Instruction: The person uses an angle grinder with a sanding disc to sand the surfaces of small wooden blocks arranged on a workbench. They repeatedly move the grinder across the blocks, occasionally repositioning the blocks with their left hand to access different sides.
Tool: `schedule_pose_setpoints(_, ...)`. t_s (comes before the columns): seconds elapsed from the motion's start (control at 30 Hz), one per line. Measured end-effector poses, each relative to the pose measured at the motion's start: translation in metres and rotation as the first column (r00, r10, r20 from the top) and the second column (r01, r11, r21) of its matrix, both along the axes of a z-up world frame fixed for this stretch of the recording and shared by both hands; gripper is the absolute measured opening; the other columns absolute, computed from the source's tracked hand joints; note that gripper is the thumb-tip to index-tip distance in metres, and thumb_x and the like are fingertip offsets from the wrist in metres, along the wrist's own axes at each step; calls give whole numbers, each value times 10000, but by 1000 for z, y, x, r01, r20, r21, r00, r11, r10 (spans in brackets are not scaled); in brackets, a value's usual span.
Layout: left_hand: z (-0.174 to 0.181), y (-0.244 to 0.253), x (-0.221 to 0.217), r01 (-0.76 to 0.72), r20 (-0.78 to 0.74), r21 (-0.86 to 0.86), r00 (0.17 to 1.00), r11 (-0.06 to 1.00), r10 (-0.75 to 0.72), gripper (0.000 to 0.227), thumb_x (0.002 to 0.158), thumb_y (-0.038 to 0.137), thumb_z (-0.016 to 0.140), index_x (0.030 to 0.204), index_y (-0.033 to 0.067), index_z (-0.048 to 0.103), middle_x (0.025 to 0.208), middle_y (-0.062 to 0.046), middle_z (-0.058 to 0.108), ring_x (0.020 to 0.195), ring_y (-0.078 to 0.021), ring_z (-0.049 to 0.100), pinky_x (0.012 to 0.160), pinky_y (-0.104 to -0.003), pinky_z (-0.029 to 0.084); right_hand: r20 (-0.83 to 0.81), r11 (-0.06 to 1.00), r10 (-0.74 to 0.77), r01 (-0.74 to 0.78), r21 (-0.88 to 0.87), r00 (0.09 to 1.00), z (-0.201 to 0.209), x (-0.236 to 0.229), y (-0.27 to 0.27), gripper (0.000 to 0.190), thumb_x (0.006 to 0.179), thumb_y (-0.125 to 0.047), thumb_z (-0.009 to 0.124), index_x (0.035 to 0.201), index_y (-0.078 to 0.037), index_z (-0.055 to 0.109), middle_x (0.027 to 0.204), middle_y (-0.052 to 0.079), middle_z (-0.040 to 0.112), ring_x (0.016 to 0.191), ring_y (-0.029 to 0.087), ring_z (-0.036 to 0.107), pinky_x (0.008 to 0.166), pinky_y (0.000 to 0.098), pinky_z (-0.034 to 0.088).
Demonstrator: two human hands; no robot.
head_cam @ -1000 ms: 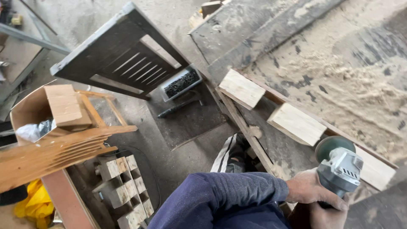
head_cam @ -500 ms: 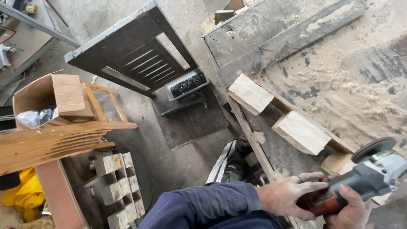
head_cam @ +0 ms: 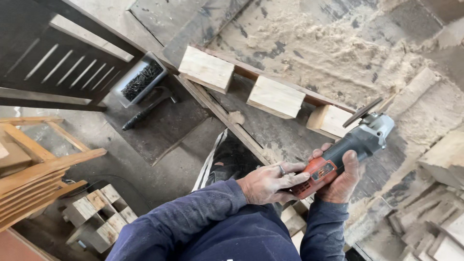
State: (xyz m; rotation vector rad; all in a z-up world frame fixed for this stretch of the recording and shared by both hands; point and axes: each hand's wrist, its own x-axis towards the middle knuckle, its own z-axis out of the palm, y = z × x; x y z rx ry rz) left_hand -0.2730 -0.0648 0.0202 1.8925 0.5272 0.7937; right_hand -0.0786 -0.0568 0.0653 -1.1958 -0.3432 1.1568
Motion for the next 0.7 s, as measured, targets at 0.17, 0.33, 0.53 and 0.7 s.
schedule_pose_setpoints(0.17, 9, -8, 10, -74, -32, -124, 997, 990, 71, 691, 870, 188, 841, 1478, 143, 514, 1529, -154, 515, 1371, -351, 586, 1157, -407, 522, -106, 1000, -12, 9, -26, 994, -2, 5, -3, 459, 910, -339, 708, 1207, -32, 540, 1005, 146, 631, 855, 285, 663, 756, 460, 581)
schedule_pose_setpoints(0.33, 8, 10, 14, -12, -98, -127, 995, 992, 0, 667, 824, 289, 846, 1413, 124, 578, 1498, -124, 546, 1355, -336, 579, 1158, -423, 502, -142, 999, -43, 41, -17, 989, -17, 16, -8, 480, 897, -358, 710, 1213, -33, 554, 1025, 135, 631, 892, 283, 661, 800, 454, 577)
schedule_pose_setpoints(0.53, -28, 83, -23, -68, -305, 50, 949, 996, 80, 777, 801, 447, 856, 1446, 125, 569, 1565, -121, 481, 1472, -366, 455, 1242, -489, 403, 58, 988, -114, 119, -102, 992, -43, 24, -26, 421, 935, -360, 694, 1031, -1, 496, 925, 196, 639, 853, 382, 660, 778, 509, 564)
schedule_pose_setpoints(0.7, -41, 183, -58, -33, -752, 416, 549, 909, 364, 920, 765, 317, 776, 1547, 118, 334, 1631, -254, 220, 1509, -523, 152, 1160, -721, 229, -134, 998, 63, -67, -23, 989, -42, 15, -5, 414, 986, -341, 638, 1247, -38, 530, 1111, 138, 625, 1084, 341, 656, 1024, 569, 542)
